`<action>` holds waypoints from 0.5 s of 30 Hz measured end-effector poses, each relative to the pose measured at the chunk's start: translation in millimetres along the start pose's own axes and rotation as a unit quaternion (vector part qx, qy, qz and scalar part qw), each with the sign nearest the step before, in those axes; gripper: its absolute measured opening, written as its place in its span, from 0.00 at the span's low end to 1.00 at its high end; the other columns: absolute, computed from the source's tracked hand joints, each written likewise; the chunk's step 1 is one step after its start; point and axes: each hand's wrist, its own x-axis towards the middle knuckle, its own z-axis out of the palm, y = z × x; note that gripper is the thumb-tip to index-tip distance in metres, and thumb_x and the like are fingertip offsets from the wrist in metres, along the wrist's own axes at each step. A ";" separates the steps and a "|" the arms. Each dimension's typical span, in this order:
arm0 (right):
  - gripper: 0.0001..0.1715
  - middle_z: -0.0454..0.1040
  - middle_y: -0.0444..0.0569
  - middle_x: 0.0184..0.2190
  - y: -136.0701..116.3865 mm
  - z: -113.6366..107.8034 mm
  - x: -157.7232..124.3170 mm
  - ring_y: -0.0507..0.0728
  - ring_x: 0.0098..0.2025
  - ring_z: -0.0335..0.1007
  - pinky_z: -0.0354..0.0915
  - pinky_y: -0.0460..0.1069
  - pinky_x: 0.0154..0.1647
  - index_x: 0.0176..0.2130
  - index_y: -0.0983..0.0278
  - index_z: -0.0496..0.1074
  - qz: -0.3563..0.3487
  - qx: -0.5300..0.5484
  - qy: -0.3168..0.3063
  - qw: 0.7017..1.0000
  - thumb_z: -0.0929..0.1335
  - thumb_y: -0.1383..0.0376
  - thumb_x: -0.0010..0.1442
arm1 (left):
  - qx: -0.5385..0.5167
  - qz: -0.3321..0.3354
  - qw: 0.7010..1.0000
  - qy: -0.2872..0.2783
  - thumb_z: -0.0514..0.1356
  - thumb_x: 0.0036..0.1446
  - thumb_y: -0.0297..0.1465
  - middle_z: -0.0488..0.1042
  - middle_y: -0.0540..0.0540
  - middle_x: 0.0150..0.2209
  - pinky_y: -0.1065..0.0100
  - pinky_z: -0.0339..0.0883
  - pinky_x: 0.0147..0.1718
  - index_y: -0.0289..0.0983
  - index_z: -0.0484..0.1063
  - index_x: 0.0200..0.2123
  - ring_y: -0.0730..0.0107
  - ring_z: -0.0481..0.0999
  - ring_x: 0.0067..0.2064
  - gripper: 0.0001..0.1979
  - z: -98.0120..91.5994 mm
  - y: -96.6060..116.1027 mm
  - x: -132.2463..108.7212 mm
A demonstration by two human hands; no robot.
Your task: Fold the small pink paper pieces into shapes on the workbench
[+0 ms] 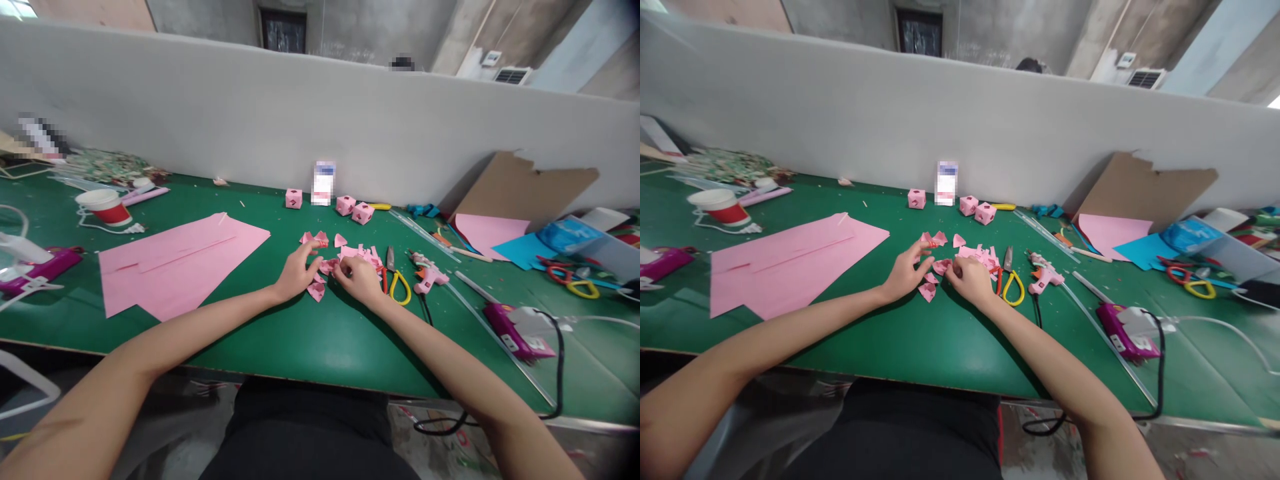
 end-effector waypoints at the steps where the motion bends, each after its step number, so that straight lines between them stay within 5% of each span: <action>1: 0.17 0.69 0.46 0.22 0.1 0.0 0.0 0.54 0.28 0.63 0.52 0.48 0.29 0.23 0.62 0.62 0.000 0.001 -0.001 1.000 0.64 0.60 0.62 | 0.021 0.006 1.000 0.019 0.54 0.64 0.29 0.74 0.41 0.53 0.59 0.70 0.53 0.38 0.67 0.51 0.64 0.75 0.53 0.13 -5.5 -4.3 4.1; 8: 0.16 0.69 0.46 0.21 -0.1 0.9 0.7 0.56 0.30 0.63 0.53 0.48 0.29 0.22 0.61 0.60 0.015 0.005 0.009 1.000 0.66 0.63 0.59 | 0.138 -0.009 0.988 0.071 0.52 0.62 0.26 0.74 0.41 0.51 0.54 0.65 0.56 0.37 0.68 0.46 0.60 0.70 0.55 0.11 -33.5 -53.2 25.3; 15: 0.16 0.69 0.46 0.19 1.1 0.5 0.5 0.56 0.28 0.63 0.53 0.48 0.29 0.19 0.61 0.57 0.019 0.008 0.009 1.000 0.67 0.66 0.54 | 0.148 -0.031 0.989 0.004 0.52 0.59 0.26 0.77 0.43 0.49 0.54 0.65 0.54 0.38 0.71 0.43 0.59 0.72 0.53 0.11 -28.0 -60.8 24.9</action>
